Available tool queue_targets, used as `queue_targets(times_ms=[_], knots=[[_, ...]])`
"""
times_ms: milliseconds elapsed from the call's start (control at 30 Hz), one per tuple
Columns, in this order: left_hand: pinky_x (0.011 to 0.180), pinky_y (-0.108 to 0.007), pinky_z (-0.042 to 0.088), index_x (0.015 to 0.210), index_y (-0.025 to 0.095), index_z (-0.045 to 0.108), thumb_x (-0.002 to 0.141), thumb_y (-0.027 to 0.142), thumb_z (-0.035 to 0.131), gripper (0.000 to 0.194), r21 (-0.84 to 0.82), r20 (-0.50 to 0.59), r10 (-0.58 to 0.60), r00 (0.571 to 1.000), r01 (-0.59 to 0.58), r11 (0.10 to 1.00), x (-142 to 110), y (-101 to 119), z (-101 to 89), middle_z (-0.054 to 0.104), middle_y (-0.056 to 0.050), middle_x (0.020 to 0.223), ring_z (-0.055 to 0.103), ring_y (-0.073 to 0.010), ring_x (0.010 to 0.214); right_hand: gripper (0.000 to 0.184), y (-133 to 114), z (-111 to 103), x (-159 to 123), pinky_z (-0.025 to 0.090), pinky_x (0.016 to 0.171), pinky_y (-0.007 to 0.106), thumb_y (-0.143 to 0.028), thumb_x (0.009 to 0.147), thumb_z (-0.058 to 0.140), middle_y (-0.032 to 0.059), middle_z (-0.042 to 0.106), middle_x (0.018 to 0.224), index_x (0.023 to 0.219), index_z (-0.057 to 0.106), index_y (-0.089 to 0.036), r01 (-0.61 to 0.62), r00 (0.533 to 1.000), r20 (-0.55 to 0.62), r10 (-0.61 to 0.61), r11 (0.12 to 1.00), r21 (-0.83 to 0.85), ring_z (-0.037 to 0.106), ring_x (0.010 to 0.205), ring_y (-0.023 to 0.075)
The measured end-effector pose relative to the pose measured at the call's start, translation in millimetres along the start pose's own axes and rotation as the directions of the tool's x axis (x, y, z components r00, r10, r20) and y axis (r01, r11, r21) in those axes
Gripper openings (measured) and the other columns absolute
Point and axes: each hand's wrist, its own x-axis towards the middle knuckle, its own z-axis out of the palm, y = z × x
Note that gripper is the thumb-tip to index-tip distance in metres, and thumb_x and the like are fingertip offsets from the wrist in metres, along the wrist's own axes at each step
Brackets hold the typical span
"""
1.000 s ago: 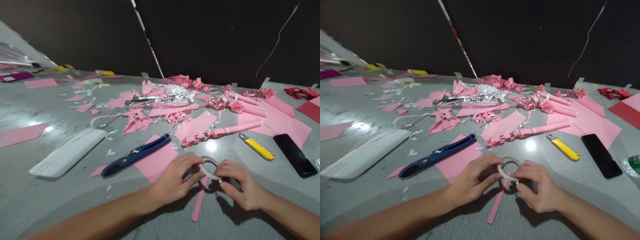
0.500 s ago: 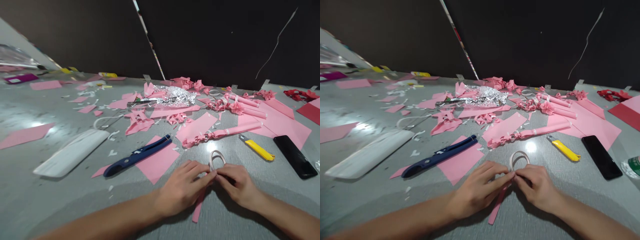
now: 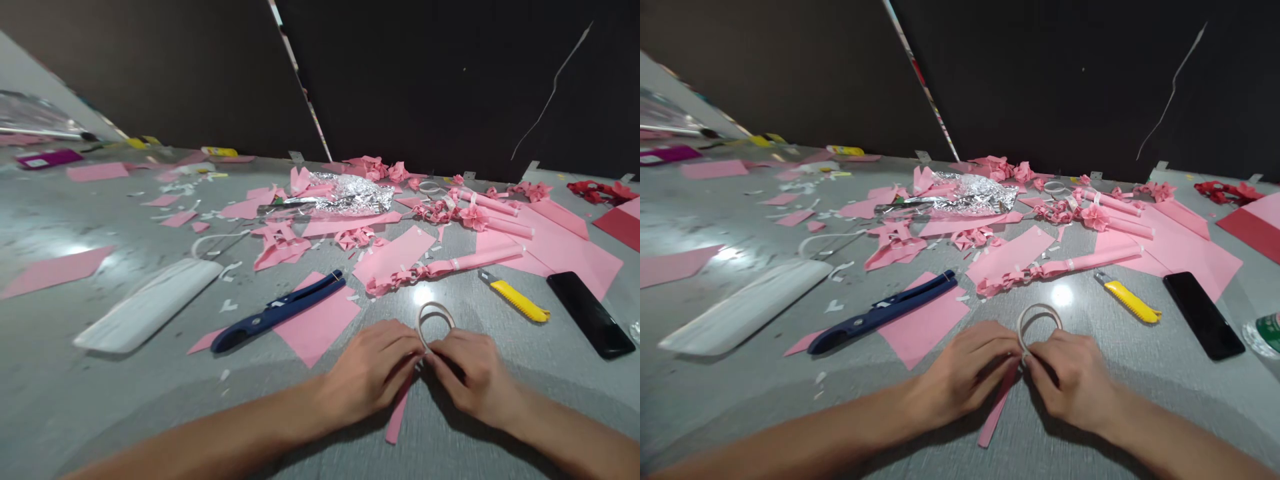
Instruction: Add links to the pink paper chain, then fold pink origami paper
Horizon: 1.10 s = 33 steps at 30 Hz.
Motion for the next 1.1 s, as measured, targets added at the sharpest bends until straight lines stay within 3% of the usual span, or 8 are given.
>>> queue_targets(times_ms=[133,333,533,667,767,1000,1100], knots=[[0.079,-0.033,0.055,0.107,0.017,0.064,0.104,0.012,0.053,0.012,0.000,-0.006,0.002,1.000,-0.002,1.000,-0.8,-0.8,-0.1,0.077,-0.007,0.094,0.070,-0.0206,0.085,0.029,0.8,-0.2,0.7,0.043,0.061,0.032,-0.025,0.110,0.050,0.0049,0.072,0.073,0.095,0.073,-0.019,-0.020,1.000,0.010,0.020,0.999,0.025,0.063,0.066,0.0186],[0.074,-0.032,0.053,0.103,0.017,0.064,0.105,0.012,0.049,0.016,-0.025,0.052,-0.047,0.998,0.048,0.999,0.7,1.3,-0.8,0.074,-0.007,0.089,0.066,-0.0197,0.080,0.026,-0.7,1.0,-0.2,0.041,0.061,0.033,-0.021,0.111,0.051,0.0057,0.072,0.074,0.095,0.072,-0.017,0.042,0.998,-0.035,-0.046,0.994,-0.096,0.063,0.065,0.0191],[0.080,-0.031,0.059,0.113,0.018,0.065,0.105,0.015,0.057,0.012,-0.031,-0.013,-0.058,0.998,0.057,0.998,-0.9,2.1,-0.4,0.076,-0.008,0.098,0.070,-0.0198,0.088,0.025,-4.3,-2.0,2.4,0.039,0.058,0.033,-0.017,0.110,0.050,0.0047,0.070,0.069,0.094,0.068,-0.017,0.102,0.993,-0.041,-0.110,0.980,-0.169,0.060,0.061,0.0191],[0.079,-0.033,0.059,0.134,0.021,0.061,0.105,0.016,0.057,0.030,0.180,-0.034,0.017,0.999,-0.010,0.984,-5.8,-2.2,-0.6,0.076,-0.010,0.110,0.071,-0.0210,0.092,0.027,-3.7,-1.5,1.7,0.040,0.057,0.033,-0.017,0.110,0.049,0.0038,0.069,0.068,0.090,0.067,-0.017,0.114,0.990,-0.063,-0.126,0.979,-0.171,0.059,0.060,0.0191],[0.075,-0.032,0.056,0.130,0.022,0.065,0.105,0.011,0.052,0.030,0.294,-0.005,0.110,0.994,-0.104,0.950,-6.8,-4.4,-3.2,0.075,-0.008,0.107,0.069,-0.0201,0.087,0.025,-3.5,-0.7,0.9,0.043,0.059,0.032,-0.016,0.111,0.049,0.0036,0.070,0.070,0.094,0.068,-0.017,0.103,0.990,-0.078,-0.114,0.986,-0.133,0.061,0.062,0.0185],[0.075,-0.034,0.049,0.116,0.015,0.067,0.111,0.014,0.044,0.024,0.312,0.012,0.252,0.968,-0.243,0.919,-4.7,-3.8,-9.2,0.078,-0.007,0.100,0.069,-0.0194,0.088,0.024,-5.6,-0.4,0.9,0.042,0.059,0.031,-0.017,0.111,0.049,0.0029,0.071,0.072,0.096,0.067,-0.018,0.107,0.992,-0.056,-0.112,0.991,-0.085,0.061,0.062,0.0175],[0.074,-0.034,0.046,0.112,0.016,0.067,0.112,0.015,0.041,0.026,0.306,0.007,0.232,0.973,-0.223,0.926,-3.6,-2.0,-7.1,0.078,-0.006,0.095,0.069,-0.0186,0.084,0.020,-6.8,-0.6,0.1,0.042,0.058,0.032,-0.016,0.110,0.051,0.0022,0.070,0.070,0.098,0.067,-0.017,0.130,0.987,-0.073,-0.141,0.982,-0.136,0.061,0.061,0.0181]])
